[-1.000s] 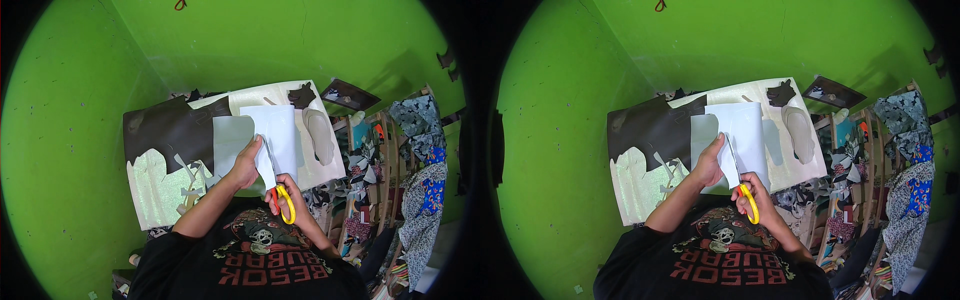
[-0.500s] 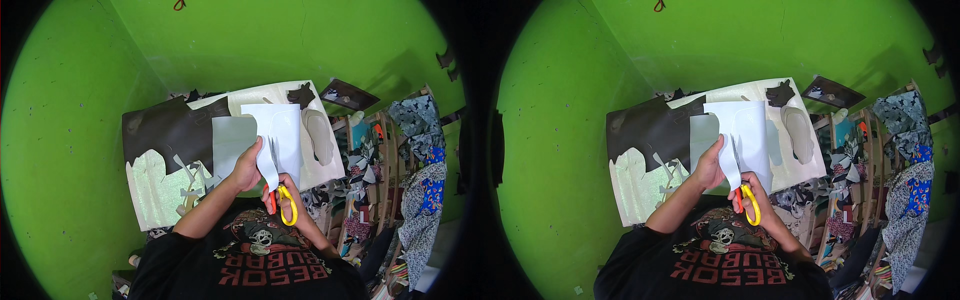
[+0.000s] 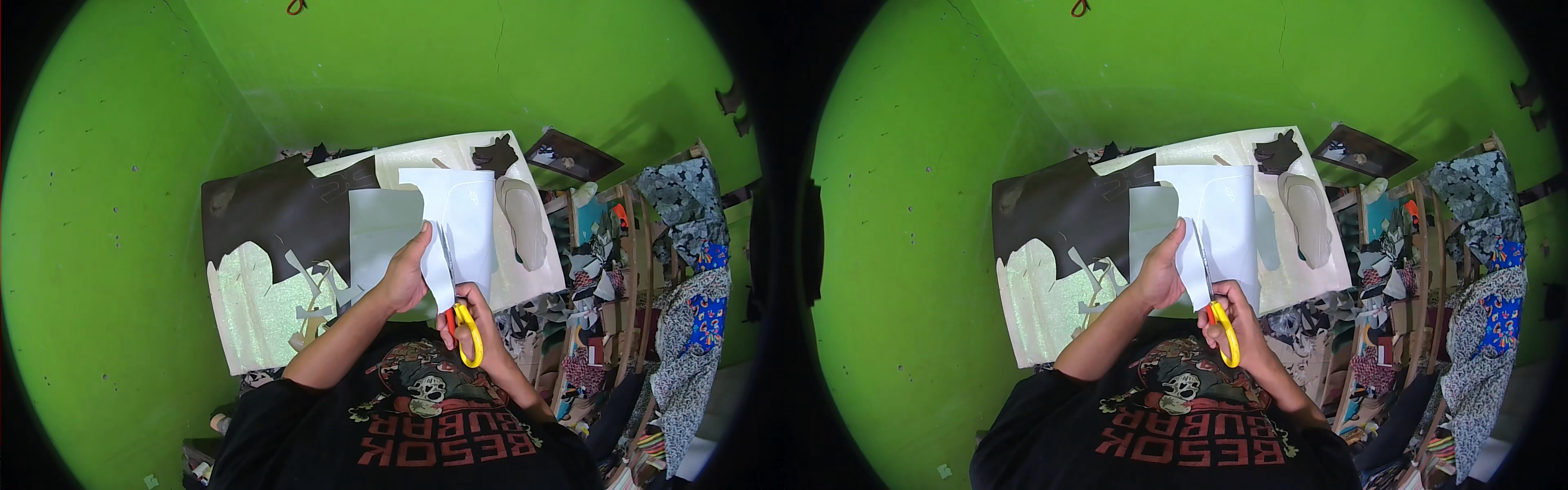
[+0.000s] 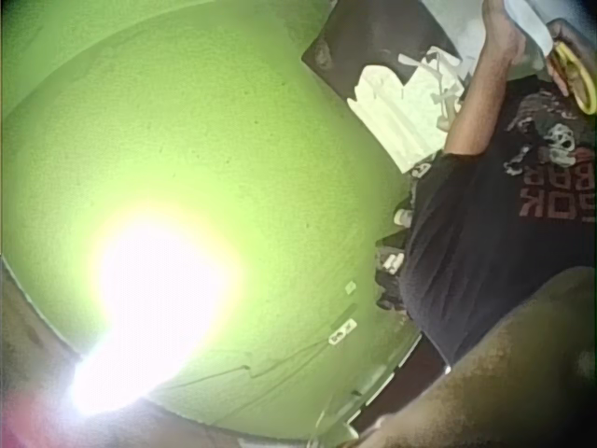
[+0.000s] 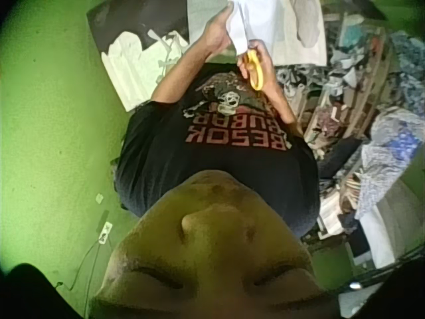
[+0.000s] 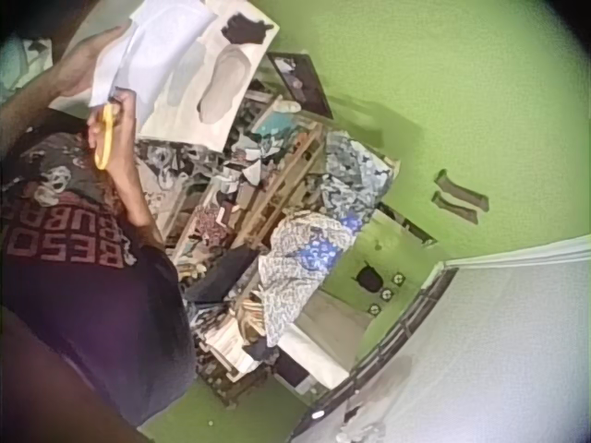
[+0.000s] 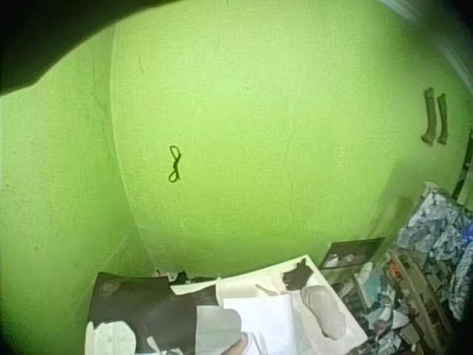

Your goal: Cutting out a specific pattern from a light-colored material using scissors.

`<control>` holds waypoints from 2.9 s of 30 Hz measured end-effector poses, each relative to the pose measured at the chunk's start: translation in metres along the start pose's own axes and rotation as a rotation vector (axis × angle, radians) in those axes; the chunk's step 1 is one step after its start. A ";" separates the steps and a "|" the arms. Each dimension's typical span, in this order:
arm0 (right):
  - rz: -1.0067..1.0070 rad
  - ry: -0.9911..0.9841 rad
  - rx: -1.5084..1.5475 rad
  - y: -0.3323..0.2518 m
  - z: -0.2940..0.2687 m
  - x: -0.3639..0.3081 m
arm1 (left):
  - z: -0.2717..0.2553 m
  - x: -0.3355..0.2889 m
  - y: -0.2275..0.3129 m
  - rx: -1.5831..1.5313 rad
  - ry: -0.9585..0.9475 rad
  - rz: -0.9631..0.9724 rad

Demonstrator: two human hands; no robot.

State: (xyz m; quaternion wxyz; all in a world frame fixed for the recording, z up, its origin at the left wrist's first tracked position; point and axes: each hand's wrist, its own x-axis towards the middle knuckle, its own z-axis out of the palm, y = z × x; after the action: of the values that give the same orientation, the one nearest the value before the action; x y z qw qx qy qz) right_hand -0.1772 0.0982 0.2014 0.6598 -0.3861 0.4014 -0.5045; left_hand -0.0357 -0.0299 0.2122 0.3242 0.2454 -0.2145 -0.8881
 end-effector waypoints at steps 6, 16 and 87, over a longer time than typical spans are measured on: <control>0.000 0.017 -0.047 -0.006 0.003 0.000 | 0.002 0.000 0.002 0.007 -0.004 -0.004; 0.031 0.055 -0.033 -0.008 0.002 -0.003 | 0.001 0.001 0.001 0.003 -0.023 -0.003; -0.062 0.202 -0.623 -0.018 0.011 -0.001 | -0.022 0.003 -0.029 -0.114 -0.367 0.053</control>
State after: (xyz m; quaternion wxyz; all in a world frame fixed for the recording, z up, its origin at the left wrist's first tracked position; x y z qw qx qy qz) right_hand -0.1740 0.0967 0.2220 0.4512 -0.5296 0.5876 -0.4132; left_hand -0.0383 -0.0164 0.1783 0.3161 0.0547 -0.2257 -0.9198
